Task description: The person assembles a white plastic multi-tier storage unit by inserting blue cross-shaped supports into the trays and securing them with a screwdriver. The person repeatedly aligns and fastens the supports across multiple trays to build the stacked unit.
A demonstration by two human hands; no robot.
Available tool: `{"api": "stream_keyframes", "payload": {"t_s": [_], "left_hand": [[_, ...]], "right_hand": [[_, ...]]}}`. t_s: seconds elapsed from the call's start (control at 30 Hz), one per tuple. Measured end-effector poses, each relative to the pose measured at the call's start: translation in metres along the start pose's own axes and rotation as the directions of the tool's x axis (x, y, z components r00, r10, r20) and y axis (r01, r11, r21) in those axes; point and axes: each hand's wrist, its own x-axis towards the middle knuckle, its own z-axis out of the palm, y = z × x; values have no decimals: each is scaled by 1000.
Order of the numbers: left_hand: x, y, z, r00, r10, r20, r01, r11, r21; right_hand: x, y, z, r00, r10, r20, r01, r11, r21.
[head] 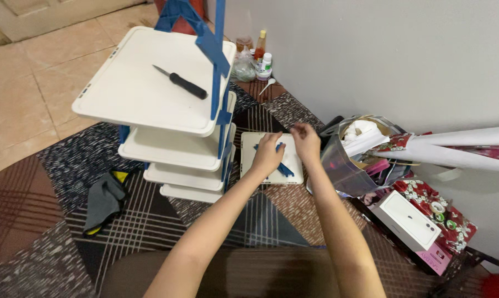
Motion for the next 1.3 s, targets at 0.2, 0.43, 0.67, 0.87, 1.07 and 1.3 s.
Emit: {"api": "stream_keyframes", "payload": {"t_s": [0.2,0.43,0.67,0.87,1.07,1.3], "left_hand": [[-30,159,-125,923,324,-209,-339,940,-43],[-71,170,-298,638,495,-590,-394,868,302],[-51,10,-438,666,63,-743,-94,996,1],[-58,-92,-409,879,-158,-450,73,977,-200],[7,-137,-391,965,-78,-252,80,997,-1],[28,-156,-370,961,-93,-260,4,947,-322]], "right_hand": [[-7,-223,-75,819,-521,-240,556,825,104],[-107,-377,-84,593,-788,-167,802,596,36],[-106,-383,43,539,-810,230,842,524,-128],[-71,-369,115,796,-492,354,602,709,-368],[-82,-368,116,762,-593,262,638,757,-142],[-69,-373,97,709,-638,302,688,718,-99]]}}
